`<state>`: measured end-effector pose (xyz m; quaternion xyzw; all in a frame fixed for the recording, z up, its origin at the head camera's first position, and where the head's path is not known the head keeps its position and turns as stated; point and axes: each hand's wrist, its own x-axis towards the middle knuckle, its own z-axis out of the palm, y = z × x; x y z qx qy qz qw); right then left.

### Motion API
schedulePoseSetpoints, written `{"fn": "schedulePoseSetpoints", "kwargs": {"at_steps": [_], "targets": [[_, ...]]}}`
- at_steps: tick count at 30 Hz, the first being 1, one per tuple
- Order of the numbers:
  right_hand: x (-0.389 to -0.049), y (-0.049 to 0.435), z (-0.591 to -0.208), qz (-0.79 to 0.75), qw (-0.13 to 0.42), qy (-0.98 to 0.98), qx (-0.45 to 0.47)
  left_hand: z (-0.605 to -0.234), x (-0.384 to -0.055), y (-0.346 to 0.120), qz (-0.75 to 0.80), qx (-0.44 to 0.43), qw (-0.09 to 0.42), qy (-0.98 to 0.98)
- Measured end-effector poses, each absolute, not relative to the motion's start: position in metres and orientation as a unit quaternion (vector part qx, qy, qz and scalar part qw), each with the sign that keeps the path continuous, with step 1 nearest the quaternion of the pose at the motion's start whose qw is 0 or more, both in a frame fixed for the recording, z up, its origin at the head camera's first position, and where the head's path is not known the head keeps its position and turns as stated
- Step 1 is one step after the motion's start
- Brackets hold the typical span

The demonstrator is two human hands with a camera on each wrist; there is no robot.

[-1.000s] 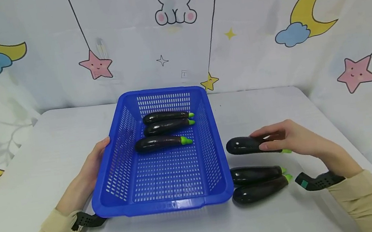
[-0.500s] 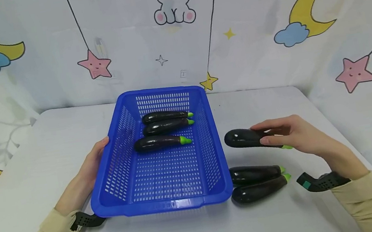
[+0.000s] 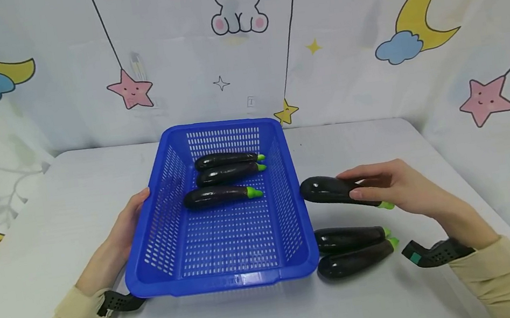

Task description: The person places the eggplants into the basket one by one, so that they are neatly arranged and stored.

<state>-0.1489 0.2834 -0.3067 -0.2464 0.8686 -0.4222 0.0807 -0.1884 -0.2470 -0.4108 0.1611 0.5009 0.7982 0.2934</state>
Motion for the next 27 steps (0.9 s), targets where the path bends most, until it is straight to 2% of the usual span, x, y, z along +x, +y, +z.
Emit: {"fn": "schedulePoseSetpoints", "kwargs": {"at_steps": [7, 17, 27], "targets": [[-0.146, 0.268, -0.307, -0.429, 0.074, 0.864, -0.254, -0.409, -0.189, -0.247, 0.812, 0.176, 0.312, 0.461], [-0.149, 0.246, -0.3, -0.407, 0.074, 0.87, -0.269, -0.412, -0.189, -0.246, 0.798, 0.152, 0.295, 0.503], [-0.158, 0.23, -0.294, -0.418, 0.101, 0.864, -0.262, -0.411, -0.189, -0.246, 0.795, 0.156, 0.298, 0.505]]}}
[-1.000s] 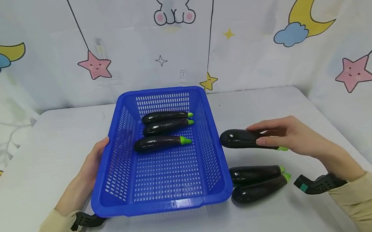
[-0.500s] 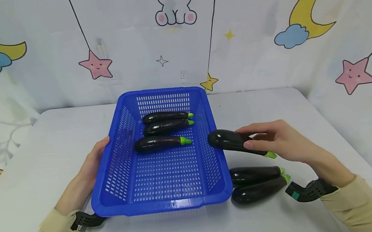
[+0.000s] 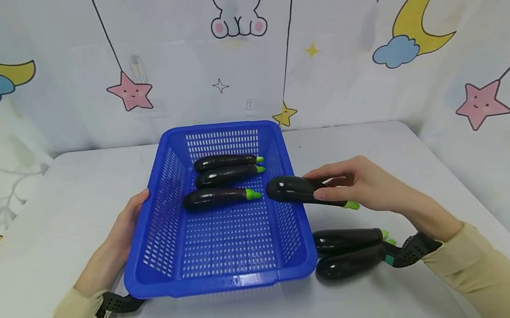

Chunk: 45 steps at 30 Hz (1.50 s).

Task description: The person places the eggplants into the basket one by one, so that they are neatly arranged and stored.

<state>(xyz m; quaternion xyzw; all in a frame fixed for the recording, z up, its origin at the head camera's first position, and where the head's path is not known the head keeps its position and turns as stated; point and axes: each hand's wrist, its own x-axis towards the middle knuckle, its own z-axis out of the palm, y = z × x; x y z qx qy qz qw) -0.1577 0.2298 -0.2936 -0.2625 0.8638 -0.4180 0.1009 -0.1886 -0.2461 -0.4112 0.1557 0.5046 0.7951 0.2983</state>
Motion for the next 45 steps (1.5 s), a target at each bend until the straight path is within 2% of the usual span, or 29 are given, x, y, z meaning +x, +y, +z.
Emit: {"fn": "schedulePoseSetpoints", "kwargs": {"at_steps": [14, 31, 45], "targets": [[-0.17, 0.205, -0.292, -0.403, 0.104, 0.861, -0.293, -0.411, -0.186, -0.248, 0.793, 0.145, 0.291, 0.516], [-0.178, 0.176, -0.29, -0.385, 0.089, 0.857, -0.33, -0.409, -0.187, -0.246, 0.804, 0.164, 0.314, 0.478], [-0.197, 0.148, -0.265, -0.352, 0.064, 0.854, -0.377, -0.41, -0.188, -0.246, 0.802, 0.153, 0.3, 0.494]]}}
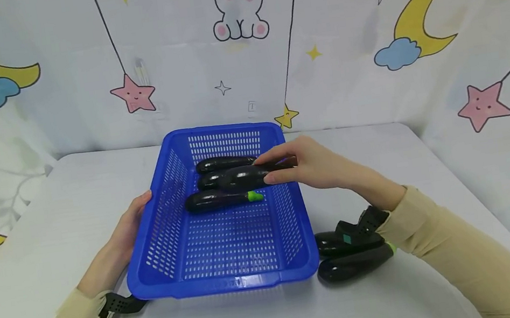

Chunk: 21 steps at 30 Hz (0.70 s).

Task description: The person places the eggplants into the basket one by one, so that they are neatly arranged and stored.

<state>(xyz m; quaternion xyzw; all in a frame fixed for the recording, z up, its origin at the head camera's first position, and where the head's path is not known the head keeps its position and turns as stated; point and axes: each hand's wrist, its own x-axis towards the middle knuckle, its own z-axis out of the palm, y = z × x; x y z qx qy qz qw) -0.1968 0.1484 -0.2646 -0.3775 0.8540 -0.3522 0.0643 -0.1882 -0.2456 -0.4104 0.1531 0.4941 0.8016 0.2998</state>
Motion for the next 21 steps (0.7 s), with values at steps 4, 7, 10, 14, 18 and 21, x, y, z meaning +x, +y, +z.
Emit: {"fn": "schedulePoseSetpoints", "kwargs": {"at_steps": [4, 7, 10, 14, 18, 21], "targets": [[-0.199, 0.138, -0.257, -0.345, 0.064, 0.86, -0.37, -0.41, -0.188, -0.246, 0.798, 0.143, 0.295, 0.506], [-0.199, 0.131, -0.254, -0.344, 0.058, 0.863, -0.365, -0.41, -0.188, -0.246, 0.794, 0.135, 0.289, 0.518], [-0.2, 0.125, -0.251, -0.353, 0.053, 0.862, -0.359, -0.41, -0.188, -0.245, 0.789, 0.128, 0.283, 0.53], [-0.203, 0.116, -0.248, -0.365, 0.049, 0.86, -0.353, -0.409, -0.187, -0.245, 0.78, 0.117, 0.274, 0.55], [-0.207, 0.107, -0.249, -0.376, 0.051, 0.858, -0.346, -0.409, -0.186, -0.245, 0.778, 0.109, 0.27, 0.557], [-0.21, 0.1, -0.249, -0.387, 0.053, 0.856, -0.339, -0.409, -0.186, -0.245, 0.78, 0.108, 0.272, 0.553]]}}
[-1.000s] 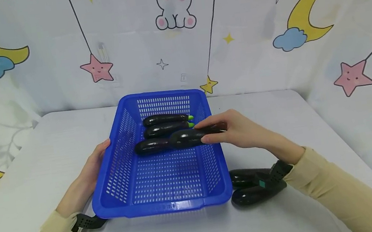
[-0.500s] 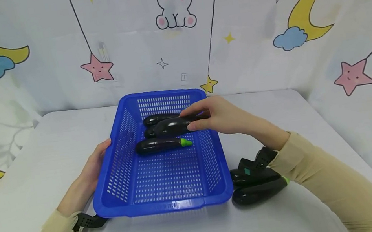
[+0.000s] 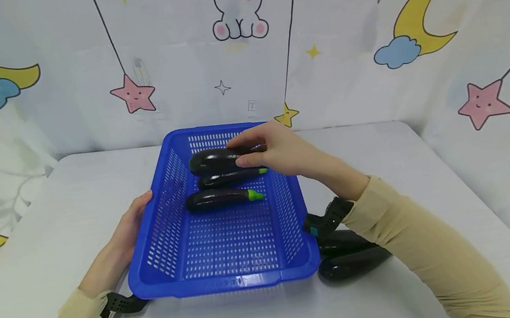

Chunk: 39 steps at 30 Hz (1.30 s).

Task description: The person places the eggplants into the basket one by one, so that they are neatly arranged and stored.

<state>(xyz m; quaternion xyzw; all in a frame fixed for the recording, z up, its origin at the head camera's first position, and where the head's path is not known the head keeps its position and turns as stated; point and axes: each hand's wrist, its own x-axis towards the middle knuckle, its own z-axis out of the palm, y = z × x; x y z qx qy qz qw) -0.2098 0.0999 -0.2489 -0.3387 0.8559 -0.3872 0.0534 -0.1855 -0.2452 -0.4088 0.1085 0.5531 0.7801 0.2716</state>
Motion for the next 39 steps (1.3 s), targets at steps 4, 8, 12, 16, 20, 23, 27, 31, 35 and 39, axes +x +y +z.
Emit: {"fn": "schedulePoseSetpoints", "kwargs": {"at_steps": [4, 8, 12, 16, 20, 23, 27, 31, 35, 39], "targets": [[-0.214, 0.088, -0.251, -0.391, 0.059, 0.859, -0.327, -0.41, -0.186, -0.246, 0.785, 0.117, 0.275, 0.542], [-0.219, 0.075, -0.255, -0.379, 0.057, 0.866, -0.32, -0.411, -0.185, -0.246, 0.784, 0.116, 0.277, 0.544], [-0.223, 0.065, -0.259, -0.375, 0.052, 0.867, -0.324, -0.41, -0.184, -0.245, 0.773, 0.105, 0.271, 0.564], [-0.226, 0.057, -0.266, -0.375, 0.059, 0.869, -0.318, -0.41, -0.185, -0.244, 0.767, 0.101, 0.267, 0.575], [-0.228, 0.049, -0.274, -0.364, 0.063, 0.876, -0.311, -0.411, -0.185, -0.245, 0.769, 0.103, 0.266, 0.572], [-0.228, 0.045, -0.279, -0.354, 0.071, 0.881, -0.307, -0.412, -0.186, -0.246, 0.773, 0.108, 0.27, 0.565], [-0.23, 0.043, -0.287, -0.344, 0.086, 0.884, -0.304, -0.412, -0.186, -0.246, 0.773, 0.113, 0.274, 0.561], [-0.232, 0.042, -0.295, -0.333, 0.092, 0.889, -0.302, -0.41, -0.186, -0.247, 0.774, 0.118, 0.277, 0.556], [-0.233, 0.041, -0.304, -0.317, 0.11, 0.892, -0.304, -0.409, -0.186, -0.247, 0.773, 0.118, 0.276, 0.559], [-0.23, 0.041, -0.311, -0.315, 0.13, 0.89, -0.303, -0.409, -0.186, -0.247, 0.778, 0.115, 0.28, 0.551]]}}
